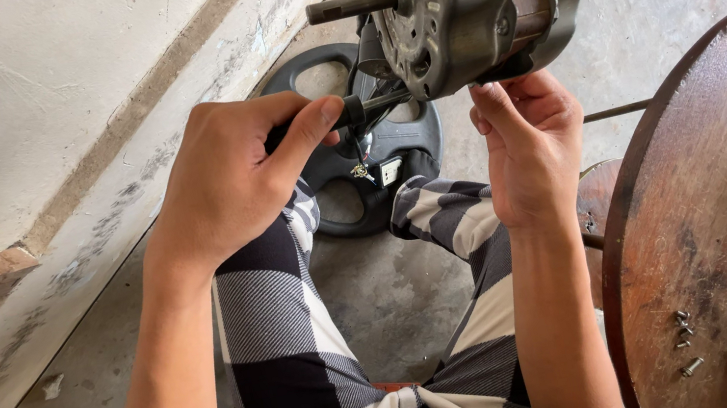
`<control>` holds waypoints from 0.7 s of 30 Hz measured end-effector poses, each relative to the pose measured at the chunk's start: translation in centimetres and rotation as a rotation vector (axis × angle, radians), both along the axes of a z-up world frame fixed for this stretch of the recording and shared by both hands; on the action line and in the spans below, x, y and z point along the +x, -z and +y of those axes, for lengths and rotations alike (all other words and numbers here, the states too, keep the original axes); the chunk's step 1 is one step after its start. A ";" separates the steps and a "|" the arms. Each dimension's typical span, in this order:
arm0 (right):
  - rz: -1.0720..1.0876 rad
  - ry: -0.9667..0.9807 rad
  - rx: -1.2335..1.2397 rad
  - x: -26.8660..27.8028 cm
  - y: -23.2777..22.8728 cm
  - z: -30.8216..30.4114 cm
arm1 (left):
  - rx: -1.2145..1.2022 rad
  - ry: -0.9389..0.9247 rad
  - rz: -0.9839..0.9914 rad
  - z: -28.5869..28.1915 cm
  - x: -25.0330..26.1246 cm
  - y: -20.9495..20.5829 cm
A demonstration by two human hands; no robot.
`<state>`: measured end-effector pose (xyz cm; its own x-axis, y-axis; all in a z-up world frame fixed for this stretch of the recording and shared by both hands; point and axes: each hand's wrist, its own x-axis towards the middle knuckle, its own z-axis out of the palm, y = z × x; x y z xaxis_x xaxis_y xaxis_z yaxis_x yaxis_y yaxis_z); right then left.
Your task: The person uses a screwdriver to tighten screws on the housing of a disassembled electric fan motor. They repeatedly insert and tighten screws into the motor casing while seated on the floor.
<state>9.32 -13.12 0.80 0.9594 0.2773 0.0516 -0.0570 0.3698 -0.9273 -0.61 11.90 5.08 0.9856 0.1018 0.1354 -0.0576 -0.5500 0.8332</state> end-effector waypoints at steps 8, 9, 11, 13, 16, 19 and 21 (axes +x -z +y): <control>0.007 0.003 0.004 0.0 0.0 0.0 | 0.037 0.002 -0.065 -0.4 -0.1 -0.2; 0.004 0.001 0.008 0.1 0.1 0.0 | 0.042 0.018 -0.145 -0.4 -0.3 -0.2; 0.003 -0.005 0.002 0.1 0.1 -0.1 | 0.115 0.016 -0.249 -0.6 -0.5 -0.1; 0.001 -0.008 0.004 0.1 0.1 -0.1 | 0.163 0.004 -0.295 -0.8 -0.7 -0.1; -0.001 -0.006 0.009 0.0 0.1 0.0 | 0.192 -0.028 -0.290 -1.1 -1.0 -0.1; 0.002 0.002 0.014 0.0 0.1 0.0 | 0.207 -0.043 -0.305 -1.4 -1.1 -0.2; 0.008 0.004 0.024 0.0 0.2 0.1 | 0.210 -0.052 -0.306 -1.6 -1.2 -0.2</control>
